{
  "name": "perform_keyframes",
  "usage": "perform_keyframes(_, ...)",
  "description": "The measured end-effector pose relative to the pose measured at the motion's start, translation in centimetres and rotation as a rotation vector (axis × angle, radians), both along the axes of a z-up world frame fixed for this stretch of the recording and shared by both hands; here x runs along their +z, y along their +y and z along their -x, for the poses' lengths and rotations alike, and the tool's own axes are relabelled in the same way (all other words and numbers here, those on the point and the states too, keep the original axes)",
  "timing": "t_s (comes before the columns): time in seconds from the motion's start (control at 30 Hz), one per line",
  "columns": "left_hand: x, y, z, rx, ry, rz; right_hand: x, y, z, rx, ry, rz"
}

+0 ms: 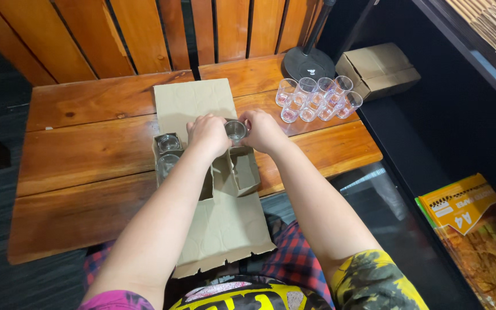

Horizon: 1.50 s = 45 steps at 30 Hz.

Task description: The person unpacks small clear glasses from a cardboard box with dividers and places them on a wooden table. They then pick up the glasses and arrange them on a lower shelf of a black cabinet.

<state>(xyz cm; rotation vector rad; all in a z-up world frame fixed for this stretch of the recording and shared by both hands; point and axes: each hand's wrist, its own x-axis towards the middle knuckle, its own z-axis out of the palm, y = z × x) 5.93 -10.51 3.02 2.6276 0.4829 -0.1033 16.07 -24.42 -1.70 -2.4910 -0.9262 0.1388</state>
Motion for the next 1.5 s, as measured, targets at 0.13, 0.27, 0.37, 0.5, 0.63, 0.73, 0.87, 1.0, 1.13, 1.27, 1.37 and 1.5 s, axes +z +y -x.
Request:
perform_keyframes(0.13, 1.4, -0.5, 0.7, -0.005, 0.012, 0.027, 0.0, -0.1, -0.2, -0.022, 0.041, 0.026)
perform_keyframes(0.27, -0.9, -0.1, -0.4, -0.019, -0.028, 0.053, 1.1, -0.7, 0.6, -0.032, 0.097, -0.074)
perform_keyframes(0.37, -1.2, 0.0, -1.0, -0.037, -0.038, 0.080, 2.4, -1.6, 1.0, -0.014, 0.177, -0.200)
perform_keyframes(0.5, 3.1, -1.2, 1.4, -0.051, -0.131, 0.239, 2.0, -3.2, 1.0, 0.106, 0.422, -0.570)
perform_keyframes(0.63, 5.5, -2.2, 2.8, -0.070, -0.150, 0.412, 2.2, -4.9, 0.9, 0.131, 0.511, -0.791)
perform_keyframes(0.73, 4.7, -3.6, 2.2, -0.089, -0.181, 0.499, 2.6, -6.5, 1.6, 0.102, 0.503, -0.858)
perform_keyframes(0.87, 2.1, -5.7, -0.2, -0.153, -0.234, 0.542, 1.1, -9.1, 1.3, 0.015, 0.425, -0.895)
perform_keyframes(1.0, -0.1, -9.1, -2.8, -0.243, -0.280, 0.547, -0.3, -12.7, 0.6, -0.107, 0.384, -0.918)
perform_keyframes(1.13, -2.8, -13.0, -6.4, -0.299, -0.253, 0.562, -1.4, -16.2, -0.2, -0.188, 0.349, -0.939)
perform_keyframes(1.27, -6.4, -17.4, -10.8, -0.312, -0.271, 0.489, -3.7, -19.7, -2.3, -0.362, 0.242, -0.964)
perform_keyframes(1.37, -8.3, -20.3, -13.7, -0.261, -0.244, 0.501, -5.5, -21.9, -4.1, -0.483, 0.153, -0.967)
perform_keyframes(1.5, -12.5, -23.9, -17.8, -0.230, -0.236, 0.612, -8.2, -24.3, -7.0, -0.625, 0.061, -1.019)
